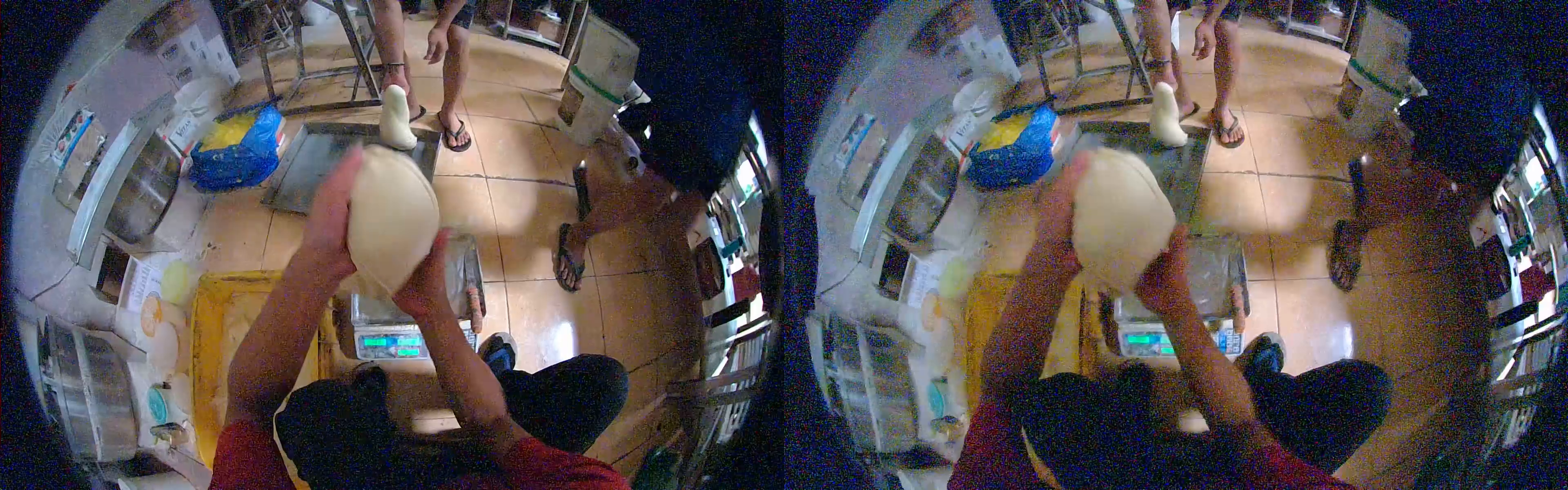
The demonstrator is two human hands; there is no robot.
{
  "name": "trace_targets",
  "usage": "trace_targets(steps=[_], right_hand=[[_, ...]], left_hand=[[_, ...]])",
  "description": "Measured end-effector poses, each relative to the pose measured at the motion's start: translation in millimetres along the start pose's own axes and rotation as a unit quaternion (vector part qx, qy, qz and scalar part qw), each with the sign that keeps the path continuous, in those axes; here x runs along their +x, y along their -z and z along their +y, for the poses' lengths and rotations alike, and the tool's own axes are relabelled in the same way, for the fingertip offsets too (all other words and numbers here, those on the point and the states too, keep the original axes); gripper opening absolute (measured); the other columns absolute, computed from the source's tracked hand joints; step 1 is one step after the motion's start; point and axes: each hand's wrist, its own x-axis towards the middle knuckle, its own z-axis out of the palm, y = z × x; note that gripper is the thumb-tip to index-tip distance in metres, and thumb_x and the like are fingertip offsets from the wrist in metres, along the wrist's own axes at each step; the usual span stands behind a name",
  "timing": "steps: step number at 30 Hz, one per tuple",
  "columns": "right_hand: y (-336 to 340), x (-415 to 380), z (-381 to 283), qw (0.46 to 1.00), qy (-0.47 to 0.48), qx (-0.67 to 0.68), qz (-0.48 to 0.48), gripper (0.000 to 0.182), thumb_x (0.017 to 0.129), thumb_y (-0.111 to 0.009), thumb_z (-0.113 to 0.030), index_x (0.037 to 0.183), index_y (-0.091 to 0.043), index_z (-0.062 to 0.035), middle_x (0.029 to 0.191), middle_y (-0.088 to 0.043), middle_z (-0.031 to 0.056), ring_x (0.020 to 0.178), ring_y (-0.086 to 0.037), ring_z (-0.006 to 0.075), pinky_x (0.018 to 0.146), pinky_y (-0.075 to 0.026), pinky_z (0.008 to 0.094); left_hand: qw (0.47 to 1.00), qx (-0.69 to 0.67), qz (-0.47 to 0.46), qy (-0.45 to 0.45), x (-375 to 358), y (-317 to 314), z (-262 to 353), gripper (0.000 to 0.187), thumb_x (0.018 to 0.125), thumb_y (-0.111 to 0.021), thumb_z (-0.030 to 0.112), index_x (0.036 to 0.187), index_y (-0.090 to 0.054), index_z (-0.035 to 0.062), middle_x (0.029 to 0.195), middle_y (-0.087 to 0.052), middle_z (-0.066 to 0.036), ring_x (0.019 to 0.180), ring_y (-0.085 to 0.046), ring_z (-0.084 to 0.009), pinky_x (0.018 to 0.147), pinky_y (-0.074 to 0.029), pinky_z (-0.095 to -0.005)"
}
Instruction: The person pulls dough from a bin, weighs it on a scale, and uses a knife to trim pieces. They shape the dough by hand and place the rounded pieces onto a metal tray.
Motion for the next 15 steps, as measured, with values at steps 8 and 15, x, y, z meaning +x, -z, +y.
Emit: trace_targets(steps=[8,15], right_hand=[[-33.0,-13.6,-30.9,0.973,0.009,-0.154,0.174,0.059,0.083,-0.056,-0.044,0.124,-0.043,-0.0042,0.113,-0.056,0.0177,0.096,-0.060,0.0330,0.082,-0.049,0.0483],[-45.6,9.2,26.2,0.904,-0.248,-0.343,0.070,0.049,0.078,-0.067,-0.030,0.116,-0.051,-0.0017,0.102,-0.061,0.0126,0.086,-0.063,0.0214,0.072,-0.052,0.0395]], left_hand=[[0.924,0.375,0.054,-0.055,-36.4,156.0,-18.2,0.081,0.085,-0.039,0.064,0.141,-0.016,0.0095,0.142,-0.027,-0.015,0.130,-0.027,-0.0278,0.102,-0.032,-0.0435],[0.988,0.004,0.066,0.141,-83.8,150.7,-92.3,0.084,0.080,-0.040,0.070,0.135,-0.031,0.0065,0.129,-0.044,-0.015,0.115,-0.045,-0.0292,0.097,-0.040,-0.0428]])
